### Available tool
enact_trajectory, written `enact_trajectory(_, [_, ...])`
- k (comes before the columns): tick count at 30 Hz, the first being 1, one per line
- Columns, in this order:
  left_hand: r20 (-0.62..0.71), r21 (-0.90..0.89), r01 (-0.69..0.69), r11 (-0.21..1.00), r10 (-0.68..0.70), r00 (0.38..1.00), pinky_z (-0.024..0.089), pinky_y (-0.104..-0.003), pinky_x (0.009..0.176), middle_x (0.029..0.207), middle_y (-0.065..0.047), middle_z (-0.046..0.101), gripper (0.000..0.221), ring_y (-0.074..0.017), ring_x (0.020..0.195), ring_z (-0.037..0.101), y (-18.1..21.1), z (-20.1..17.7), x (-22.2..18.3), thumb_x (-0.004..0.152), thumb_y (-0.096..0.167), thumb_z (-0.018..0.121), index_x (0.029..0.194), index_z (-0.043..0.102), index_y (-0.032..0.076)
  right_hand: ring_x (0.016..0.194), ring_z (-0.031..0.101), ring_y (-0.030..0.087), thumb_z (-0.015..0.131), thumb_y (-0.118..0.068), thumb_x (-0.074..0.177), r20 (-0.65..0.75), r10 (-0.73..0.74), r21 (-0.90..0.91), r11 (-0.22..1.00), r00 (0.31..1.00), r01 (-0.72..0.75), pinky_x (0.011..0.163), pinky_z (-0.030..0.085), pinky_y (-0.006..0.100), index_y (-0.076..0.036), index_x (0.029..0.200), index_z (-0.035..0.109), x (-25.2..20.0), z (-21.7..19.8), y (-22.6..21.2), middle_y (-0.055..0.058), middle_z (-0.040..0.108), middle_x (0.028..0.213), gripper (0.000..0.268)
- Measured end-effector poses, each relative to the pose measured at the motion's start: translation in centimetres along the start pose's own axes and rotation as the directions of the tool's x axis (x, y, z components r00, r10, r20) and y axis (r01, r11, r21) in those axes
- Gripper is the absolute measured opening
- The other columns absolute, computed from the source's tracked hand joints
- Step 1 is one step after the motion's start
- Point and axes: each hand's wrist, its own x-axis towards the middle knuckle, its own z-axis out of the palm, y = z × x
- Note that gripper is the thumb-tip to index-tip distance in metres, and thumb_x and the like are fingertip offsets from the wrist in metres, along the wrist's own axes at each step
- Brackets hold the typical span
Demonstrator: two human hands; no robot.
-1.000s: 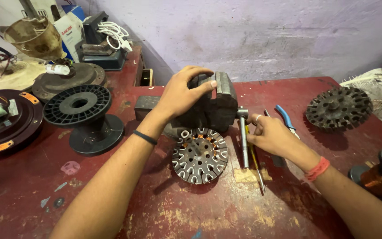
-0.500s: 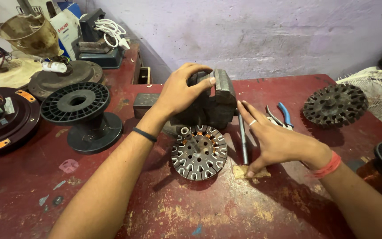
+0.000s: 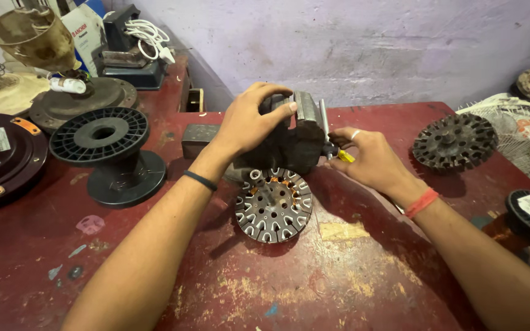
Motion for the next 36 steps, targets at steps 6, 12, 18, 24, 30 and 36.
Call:
enact_trajectory(6, [-0.010,0.026,0.005,1.000,-0.005,1.000,0.052,-0.038,0.094,0.118,-0.009,0.071,0.044,-0.0293,0.110,0.069,0.1,0.2,-0.1,0.089,0.049,0.068,0.118,0.074,0.016,0.096,0.074,0.026,0.089,-0.010,0.070,0.152,0.200,0.078,0.974,0.968,-0.214,0.086,0.060,0.035,0.002,0.120,0.066,1.8,0.2,2.5,0.015,0.078,0.101,0.056])
enact_trajectory(12, [0.027,0.117,-0.047,0.992,0.044,0.999,0.049,-0.044,0.102,0.133,-0.014,0.064,0.055,-0.0353,0.121,0.064,0.3,0.1,-0.5,0.095,0.056,0.065,0.132,0.067,0.015,0.107,0.064,0.028,0.073,-0.018,0.090,0.207,0.478,0.568,0.652,0.854,-0.503,0.089,0.058,0.041,0.003,0.150,0.040,10.0,-0.6,6.4,0.027,0.063,0.124,0.072])
enact_trajectory(18, [0.084,0.293,-0.125,0.948,0.104,0.991,0.048,-0.051,0.102,0.132,-0.022,0.059,0.082,-0.0437,0.121,0.060,1.2,0.1,-1.0,0.077,0.069,0.075,0.138,0.062,0.016,0.082,0.059,0.027,0.071,-0.045,0.094,0.326,0.780,0.828,0.036,0.534,-0.559,0.076,0.053,0.041,0.006,0.132,0.043,17.6,3.3,8.4,0.021,0.060,0.097,0.070])
enact_trajectory(24, [0.078,0.291,-0.130,0.948,0.112,0.991,0.045,-0.052,0.103,0.136,-0.021,0.057,0.083,-0.0438,0.124,0.057,1.1,-0.1,-0.8,0.076,0.068,0.077,0.139,0.062,0.017,0.062,0.055,0.019,0.061,-0.034,0.097,-0.062,0.577,0.933,0.324,0.814,-0.159,0.057,0.046,0.035,-0.003,0.108,0.061,14.0,-0.4,3.1,0.003,0.053,0.064,0.032])
enact_trajectory(30, [0.112,0.266,-0.027,0.964,-0.003,0.994,0.045,-0.050,0.106,0.135,-0.018,0.059,0.084,-0.0403,0.126,0.057,1.4,0.0,-0.8,0.072,0.068,0.078,0.139,0.062,0.021,0.060,0.056,0.011,0.057,-0.013,0.100,-0.089,0.159,0.562,0.823,0.983,-0.082,0.047,0.050,0.027,-0.003,0.104,0.067,-5.8,1.8,-4.2,0.005,0.061,0.076,0.015])
enact_trajectory(36, [0.095,0.258,-0.072,0.963,0.049,0.994,0.044,-0.050,0.104,0.137,-0.018,0.058,0.087,-0.0425,0.127,0.055,0.6,0.2,-0.9,0.073,0.067,0.080,0.141,0.059,0.017,0.075,0.072,0.016,0.075,-0.018,0.086,0.268,0.057,0.265,0.955,0.962,-0.130,0.070,0.057,0.031,-0.005,0.101,0.074,-8.6,2.8,-4.8,0.006,0.076,0.079,0.020])
